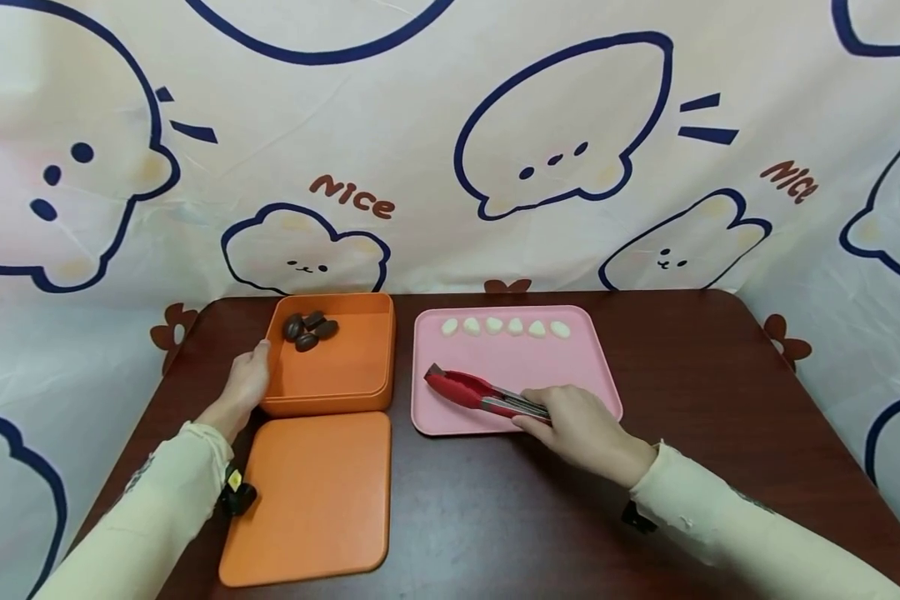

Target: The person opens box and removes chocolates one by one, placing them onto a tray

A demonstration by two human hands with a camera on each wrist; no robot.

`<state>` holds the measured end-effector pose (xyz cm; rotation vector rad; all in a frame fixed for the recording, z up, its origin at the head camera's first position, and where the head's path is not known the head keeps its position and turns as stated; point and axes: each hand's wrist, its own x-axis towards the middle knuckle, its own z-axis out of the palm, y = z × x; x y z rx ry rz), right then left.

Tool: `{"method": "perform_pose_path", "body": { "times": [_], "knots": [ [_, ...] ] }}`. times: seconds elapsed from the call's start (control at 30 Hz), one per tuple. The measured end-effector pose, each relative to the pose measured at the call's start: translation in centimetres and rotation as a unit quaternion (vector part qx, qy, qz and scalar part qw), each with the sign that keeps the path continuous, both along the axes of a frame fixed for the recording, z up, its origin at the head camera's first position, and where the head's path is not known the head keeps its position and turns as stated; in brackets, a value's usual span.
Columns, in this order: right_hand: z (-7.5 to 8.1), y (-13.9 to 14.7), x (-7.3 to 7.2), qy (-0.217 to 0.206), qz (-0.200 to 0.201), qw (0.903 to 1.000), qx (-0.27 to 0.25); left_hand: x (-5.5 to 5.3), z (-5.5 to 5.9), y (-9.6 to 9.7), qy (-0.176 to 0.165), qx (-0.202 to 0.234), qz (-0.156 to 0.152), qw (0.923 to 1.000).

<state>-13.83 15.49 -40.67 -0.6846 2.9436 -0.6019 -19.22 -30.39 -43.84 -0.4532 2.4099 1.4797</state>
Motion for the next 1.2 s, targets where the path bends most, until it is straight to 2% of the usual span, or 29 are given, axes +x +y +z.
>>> {"method": "perform_pose_path", "body": {
  "times": [0.2, 0.3, 0.53, 0.73, 0.87, 1.0, 1.2],
  "knots": [
    [-0.2, 0.6, -0.2, -0.065, -0.013, 0.9977, -0.010, 0.0, 0.0, -0.1, 0.000, 0.000, -0.001, 1.0000],
    [-0.2, 0.8, -0.2, -0.081, -0.022, 0.9963, -0.015, 0.1, -0.1, -0.1, 0.001, -0.001, -0.006, 1.0000],
    [0.1, 1.3, -0.6, -0.063, -0.027, 0.9973, -0.025, 0.1, -0.1, 0.0, 0.015, -0.003, -0.005, 0.9999],
    [0.3, 1.8, -0.9, -0.091, -0.015, 0.9948, -0.044, 0.2, 0.0, 0.1, 0.007, 0.001, -0.005, 1.0000],
    [0.4, 1.8, -1.4, -0.106, -0.023, 0.9930, -0.047, 0.2, 0.1, 0.1, 0.009, 0.000, -0.002, 1.0000],
    [0.3, 1.7, -1.6, -0.111, -0.027, 0.9927, -0.039, 0.3, 0.0, 0.0, 0.004, -0.001, -0.004, 1.0000],
    [0.2, 2.1, -2.1, -0.104, 0.000, 0.9932, -0.053, 0.1, 0.0, 0.0, 0.001, -0.001, -0.004, 1.0000]
  ]
}}
